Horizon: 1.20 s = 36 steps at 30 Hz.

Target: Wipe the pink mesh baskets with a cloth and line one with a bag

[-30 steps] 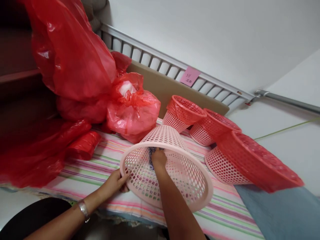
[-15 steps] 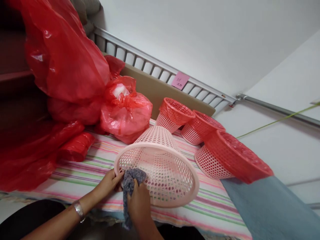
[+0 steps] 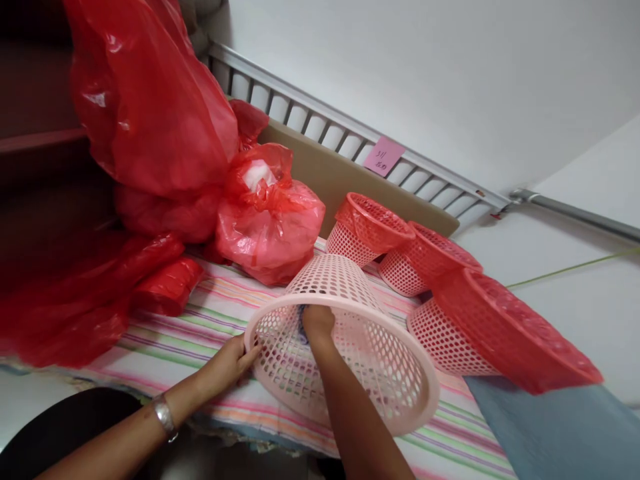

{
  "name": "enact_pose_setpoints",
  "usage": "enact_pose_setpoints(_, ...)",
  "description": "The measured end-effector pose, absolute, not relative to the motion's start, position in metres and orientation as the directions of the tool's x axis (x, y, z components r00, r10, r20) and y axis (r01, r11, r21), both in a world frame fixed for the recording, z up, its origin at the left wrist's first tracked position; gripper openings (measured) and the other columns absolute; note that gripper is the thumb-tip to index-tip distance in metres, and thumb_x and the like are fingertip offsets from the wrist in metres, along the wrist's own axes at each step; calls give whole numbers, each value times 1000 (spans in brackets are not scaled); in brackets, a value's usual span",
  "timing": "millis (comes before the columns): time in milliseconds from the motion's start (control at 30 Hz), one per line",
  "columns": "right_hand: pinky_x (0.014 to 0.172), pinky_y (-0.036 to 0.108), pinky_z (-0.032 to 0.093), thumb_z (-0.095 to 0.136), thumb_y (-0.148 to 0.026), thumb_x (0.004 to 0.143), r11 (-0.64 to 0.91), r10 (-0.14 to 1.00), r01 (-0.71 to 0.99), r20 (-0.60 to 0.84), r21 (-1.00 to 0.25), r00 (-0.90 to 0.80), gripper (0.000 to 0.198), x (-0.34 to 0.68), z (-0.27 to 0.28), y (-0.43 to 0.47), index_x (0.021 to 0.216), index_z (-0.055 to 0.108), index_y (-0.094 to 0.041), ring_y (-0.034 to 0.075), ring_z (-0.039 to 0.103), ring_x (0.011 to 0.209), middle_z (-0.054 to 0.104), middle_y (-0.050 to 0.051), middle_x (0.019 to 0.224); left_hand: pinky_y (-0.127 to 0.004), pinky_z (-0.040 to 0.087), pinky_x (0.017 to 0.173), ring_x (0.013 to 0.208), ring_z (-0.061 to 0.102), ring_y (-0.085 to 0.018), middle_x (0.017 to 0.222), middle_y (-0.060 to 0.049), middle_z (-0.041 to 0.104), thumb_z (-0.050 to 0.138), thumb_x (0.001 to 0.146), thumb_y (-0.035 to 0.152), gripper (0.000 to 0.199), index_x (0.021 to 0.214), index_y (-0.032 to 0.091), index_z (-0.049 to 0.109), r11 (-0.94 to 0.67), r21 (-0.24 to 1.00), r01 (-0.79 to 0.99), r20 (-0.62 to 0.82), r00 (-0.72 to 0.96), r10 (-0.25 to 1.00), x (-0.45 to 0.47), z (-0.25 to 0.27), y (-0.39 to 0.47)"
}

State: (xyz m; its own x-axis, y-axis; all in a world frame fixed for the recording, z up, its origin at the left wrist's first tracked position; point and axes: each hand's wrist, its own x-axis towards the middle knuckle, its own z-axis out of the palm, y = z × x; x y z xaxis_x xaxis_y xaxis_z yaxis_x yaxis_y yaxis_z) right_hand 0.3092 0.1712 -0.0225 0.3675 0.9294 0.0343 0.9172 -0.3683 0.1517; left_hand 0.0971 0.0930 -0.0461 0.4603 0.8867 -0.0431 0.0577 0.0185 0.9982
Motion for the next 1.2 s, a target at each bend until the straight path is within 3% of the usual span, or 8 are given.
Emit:
enact_pose_setpoints(100,82,37,45,32,-24,91,-363,931,917,32,166,363,38,318,-27,183,117,59,-17,27,58,105,61,15,114,-20,36,41,42,47,-11,50,2,57,48,83,40,26,81,17,61,-18,998,55,-8,449,894,91,-36,93)
enact_pose_setpoints(200,77,36,46,31,-21,91,-380,924,908,34,178,380,38,320,-33,182,109,64,-16,27,61,97,65,15,105,-20,37,41,42,48,-11,55,1,60,50,82,40,26,87,17,60,-17,999,34,1,432,902,92,-39,92)
enact_pose_setpoints(367,74,33,47,30,-20,91,-407,913,895,55,180,404,38,314,-33,175,102,65,-14,25,63,92,66,15,97,-21,41,39,34,50,-11,42,3,52,43,82,53,42,79,13,55,183,983,20,-166,522,836,109,-65,79)
enact_pose_setpoints(533,68,33,47,36,-26,88,-389,921,903,70,185,383,38,297,-32,142,121,54,-14,25,64,83,66,13,92,-24,46,40,38,55,-13,47,-1,59,45,76,64,52,75,13,53,308,951,-30,-244,541,805,117,-71,72)
enact_pose_setpoints(733,74,34,47,43,-26,85,-222,973,967,-40,128,229,46,264,-35,50,130,48,-14,25,63,88,65,14,98,-22,45,38,36,54,-12,45,-1,59,46,73,67,55,74,13,55,289,956,-45,-224,523,822,118,-73,73)
enact_pose_setpoints(867,84,35,46,44,-24,83,-190,973,980,-122,54,195,49,255,-30,11,130,49,-14,26,61,97,63,15,109,-23,45,39,36,55,-13,42,-1,57,42,74,69,57,70,14,55,272,962,-25,-220,521,825,121,-77,73)
enact_pose_setpoints(967,83,35,46,44,-25,83,-213,966,975,-136,66,220,49,258,-24,18,130,48,-13,26,61,97,63,16,109,-22,43,39,34,53,-13,38,1,54,40,77,66,54,70,14,54,218,976,-5,-186,509,840,120,-75,74)
enact_pose_setpoints(1200,73,35,48,38,-31,88,-293,955,945,-4,147,296,42,286,-19,109,123,52,-13,26,64,85,66,13,97,-20,35,33,32,49,-12,45,5,51,42,83,48,34,80,15,53,66,996,57,-84,442,893,106,-55,85)
